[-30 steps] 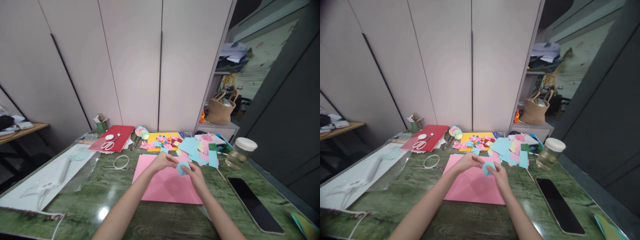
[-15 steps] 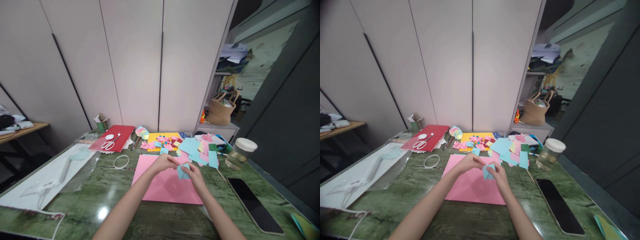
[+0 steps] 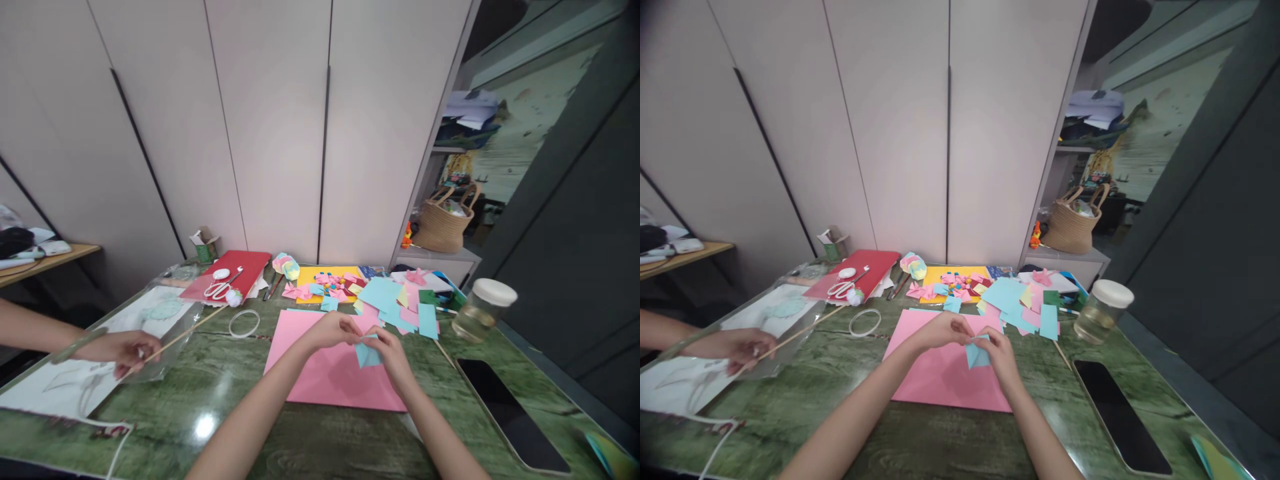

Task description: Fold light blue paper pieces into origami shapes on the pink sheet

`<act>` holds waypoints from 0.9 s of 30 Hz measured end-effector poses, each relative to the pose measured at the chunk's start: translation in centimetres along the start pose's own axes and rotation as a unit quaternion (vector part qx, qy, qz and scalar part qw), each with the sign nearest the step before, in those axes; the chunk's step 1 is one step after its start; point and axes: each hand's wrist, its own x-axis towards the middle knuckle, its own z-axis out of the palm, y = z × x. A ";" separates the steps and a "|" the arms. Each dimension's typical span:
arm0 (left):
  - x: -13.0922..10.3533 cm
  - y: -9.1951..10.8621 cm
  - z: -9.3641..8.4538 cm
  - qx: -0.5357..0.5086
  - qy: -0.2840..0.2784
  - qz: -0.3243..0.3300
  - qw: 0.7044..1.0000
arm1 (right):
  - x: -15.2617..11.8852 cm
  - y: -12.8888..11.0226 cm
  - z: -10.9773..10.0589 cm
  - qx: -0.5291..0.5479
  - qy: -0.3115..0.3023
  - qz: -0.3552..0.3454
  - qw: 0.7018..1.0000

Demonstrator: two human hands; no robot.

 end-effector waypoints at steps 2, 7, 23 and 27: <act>0.0 -0.2 -0.2 0.010 -0.006 0.005 1.000 | 0.0 -0.1 0.0 0.001 -0.014 0.001 1.000; -0.2 -0.2 -0.7 0.036 -0.029 0.016 0.999 | 0.1 -0.4 0.1 0.002 -0.063 -0.006 0.998; 0.5 -2.1 -0.7 0.046 -0.037 -0.002 0.998 | 0.9 0.9 0.0 -0.038 -0.077 0.005 0.996; 0.8 -2.2 -0.5 0.043 0.015 0.010 0.999 | 0.9 1.0 -0.1 -0.044 -0.080 0.011 0.996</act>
